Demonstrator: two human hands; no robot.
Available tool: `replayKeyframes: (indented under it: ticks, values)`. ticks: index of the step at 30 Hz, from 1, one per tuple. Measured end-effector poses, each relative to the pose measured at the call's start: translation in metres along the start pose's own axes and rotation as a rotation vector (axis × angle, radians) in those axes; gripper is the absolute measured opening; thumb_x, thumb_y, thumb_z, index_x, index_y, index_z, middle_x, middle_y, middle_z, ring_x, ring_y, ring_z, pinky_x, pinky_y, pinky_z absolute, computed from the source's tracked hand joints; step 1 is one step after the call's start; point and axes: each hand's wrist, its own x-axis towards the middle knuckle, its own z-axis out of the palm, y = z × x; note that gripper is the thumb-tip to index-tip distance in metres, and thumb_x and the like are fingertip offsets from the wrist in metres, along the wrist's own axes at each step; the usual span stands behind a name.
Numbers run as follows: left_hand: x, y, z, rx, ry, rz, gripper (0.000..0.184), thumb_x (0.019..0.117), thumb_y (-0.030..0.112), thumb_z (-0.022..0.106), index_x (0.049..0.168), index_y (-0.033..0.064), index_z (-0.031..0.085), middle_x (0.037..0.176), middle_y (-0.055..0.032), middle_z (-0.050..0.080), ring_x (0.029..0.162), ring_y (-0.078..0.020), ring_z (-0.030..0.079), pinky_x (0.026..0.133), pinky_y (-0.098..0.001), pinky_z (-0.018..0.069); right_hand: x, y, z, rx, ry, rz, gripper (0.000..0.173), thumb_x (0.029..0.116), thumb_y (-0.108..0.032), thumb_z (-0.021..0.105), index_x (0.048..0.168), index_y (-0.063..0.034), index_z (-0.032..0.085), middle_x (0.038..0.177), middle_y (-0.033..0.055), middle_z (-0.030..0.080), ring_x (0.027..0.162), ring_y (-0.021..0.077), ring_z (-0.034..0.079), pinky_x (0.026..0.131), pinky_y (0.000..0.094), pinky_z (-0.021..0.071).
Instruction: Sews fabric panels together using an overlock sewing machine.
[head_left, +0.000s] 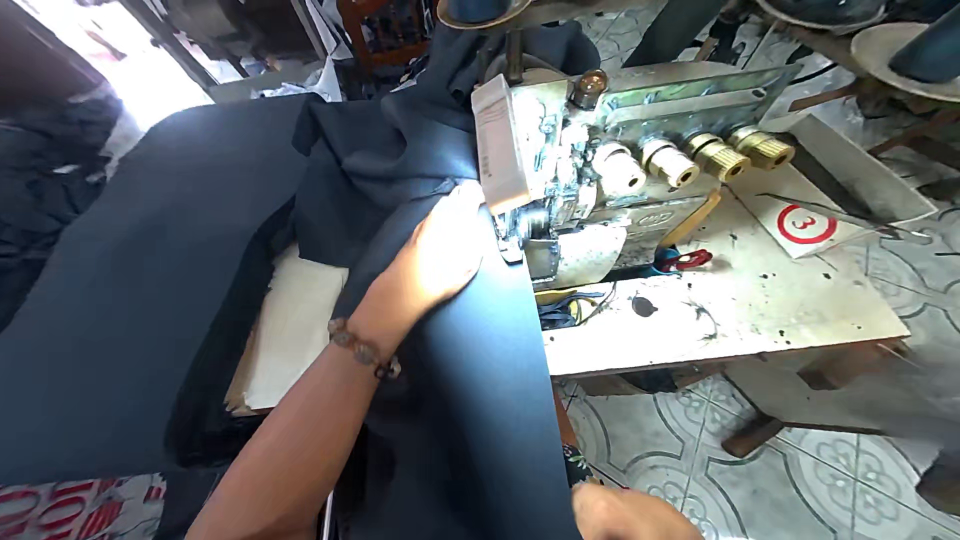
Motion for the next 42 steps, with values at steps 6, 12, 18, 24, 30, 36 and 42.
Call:
replayKeyframes:
  ticks: [6,12,18,24,30,36,42]
  values:
    - [0.056,-0.019,-0.002,-0.062,0.061,-0.072,0.035,0.107,0.011,0.045,0.136,-0.0087,0.049,0.137,-0.029,0.056,0.132,-0.037,0.055,0.111,-0.0479,0.042,0.002,0.024,-0.012,-0.003,0.316,0.086,0.028,0.1071,-0.024,0.051,0.096,-0.0011,0.062,0.084,-0.0008,0.065,0.085,-0.0079,0.06,0.079,0.0104,0.0486]
    - [0.066,0.014,-0.038,-0.015,0.068,-0.213,0.039,0.1027,0.002,0.056,0.137,-0.0136,0.044,0.142,-0.0355,0.047,0.134,-0.048,0.049,0.11,-0.053,0.0416,0.027,0.032,-0.016,-0.126,0.675,0.276,0.025,0.1033,-0.023,0.054,0.097,-0.0047,0.071,0.089,-0.0103,0.071,0.088,-0.011,0.063,0.082,0.0137,0.0538]
    - [0.05,-0.042,-0.012,0.021,0.298,-0.071,0.053,0.1024,0.026,0.059,0.143,-0.0058,0.047,0.143,-0.0283,0.052,0.136,-0.0409,0.051,0.113,-0.0554,0.0409,0.055,0.021,-0.028,-0.185,0.832,0.383,0.024,0.1017,-0.012,0.053,0.109,0.0039,0.068,0.096,-0.0037,0.071,0.092,-0.0089,0.064,0.089,0.0144,0.0535]
    - [-0.152,-0.064,0.026,0.095,0.252,-0.175,0.037,0.0841,0.027,0.079,0.104,-0.0037,0.074,0.118,-0.0337,0.062,0.107,-0.0549,0.058,0.089,-0.0693,0.0463,0.049,0.011,-0.06,0.127,0.514,0.49,0.016,0.1052,-0.019,0.048,0.096,-0.0155,0.06,0.066,-0.015,0.058,0.05,-0.0073,0.05,0.049,0.0117,0.045]
    - [-0.11,-0.058,-0.043,0.25,0.179,-0.346,0.025,0.1033,0.014,0.055,0.117,-0.0036,0.066,0.087,-0.0296,0.068,0.078,-0.0518,0.067,0.067,-0.0717,0.0487,0.093,0.025,-0.052,0.641,0.708,0.271,0.026,0.1058,-0.013,0.038,0.092,-0.0152,0.061,0.059,-0.0085,0.056,0.046,-0.0037,0.045,0.045,0.0124,0.039]
    - [0.014,-0.068,-0.067,-0.06,0.161,-0.495,0.038,0.1108,0.017,0.034,0.144,-0.0016,0.039,0.111,-0.0233,0.069,0.089,-0.0278,0.075,0.082,-0.0484,0.0615,0.139,0.019,-0.047,0.764,0.744,0.182,0.044,0.1106,-0.02,0.023,0.086,-0.0098,0.058,0.057,-0.0071,0.054,0.046,-0.0012,0.046,0.046,0.014,0.0386]
    - [0.051,-0.102,-0.048,-0.05,0.098,-0.124,0.047,0.1072,0.015,0.043,0.148,-0.0023,0.028,0.136,-0.03,0.054,0.123,-0.0377,0.06,0.103,-0.0545,0.0482,0.106,0.03,-0.047,-0.435,0.712,0.253,0.026,0.1046,-0.016,0.051,0.098,-0.0034,0.072,0.077,-0.0014,0.066,0.07,0.0018,0.06,0.068,0.0194,0.0508]
